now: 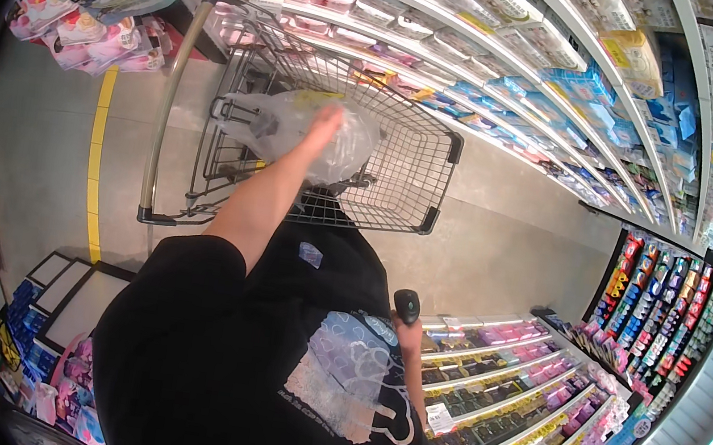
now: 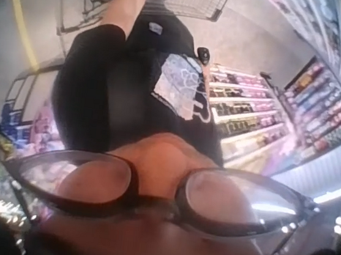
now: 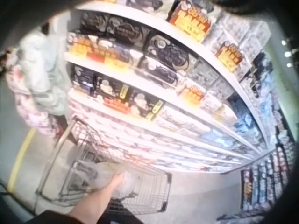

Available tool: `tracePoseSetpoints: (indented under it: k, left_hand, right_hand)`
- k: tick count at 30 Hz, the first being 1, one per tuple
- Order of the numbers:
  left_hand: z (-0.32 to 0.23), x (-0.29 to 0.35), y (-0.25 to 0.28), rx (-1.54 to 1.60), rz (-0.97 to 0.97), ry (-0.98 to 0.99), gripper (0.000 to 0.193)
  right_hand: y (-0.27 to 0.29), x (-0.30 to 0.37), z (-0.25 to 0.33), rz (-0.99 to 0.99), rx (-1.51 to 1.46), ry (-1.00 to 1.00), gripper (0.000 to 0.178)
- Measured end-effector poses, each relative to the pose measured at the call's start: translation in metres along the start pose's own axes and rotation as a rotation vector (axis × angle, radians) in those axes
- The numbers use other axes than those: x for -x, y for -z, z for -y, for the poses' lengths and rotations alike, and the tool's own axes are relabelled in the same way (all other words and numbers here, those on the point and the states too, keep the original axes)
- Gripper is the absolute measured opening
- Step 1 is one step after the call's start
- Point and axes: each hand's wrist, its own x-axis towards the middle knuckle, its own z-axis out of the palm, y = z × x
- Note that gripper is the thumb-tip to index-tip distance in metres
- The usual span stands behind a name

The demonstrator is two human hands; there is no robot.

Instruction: Selecting personal care items from shelves, scanning them with a handheld scanner, and placing them into a shopping cart.

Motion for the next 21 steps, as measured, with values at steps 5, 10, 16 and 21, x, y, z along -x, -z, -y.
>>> tracePoseSetpoints:
  k: [5,10,16,21]
  left_hand:
    - [-0.096,0.098,-0.088,-0.329,0.727,-0.171,0.057]
    - [-0.123,0.163,-0.099,-0.986,1.141,-0.457,0.053]
    - [-0.072,0.143,-0.087,-0.940,0.863,-0.586,0.054]
    - [-0.083,0.133,-0.082,-1.047,0.713,-0.736,0.043]
  right_hand:
    - [-0.027,-0.018,-0.102,-0.031,-0.173,0.007,0.027]
    - [-0.007,-0.044,-0.019,0.051,-0.123,0.080,0.023]
    - [0.033,-0.094,0.044,0.151,-0.166,0.031,0.019]
    - [0.055,-0.110,0.119,0.196,-0.236,0.447,0.017]
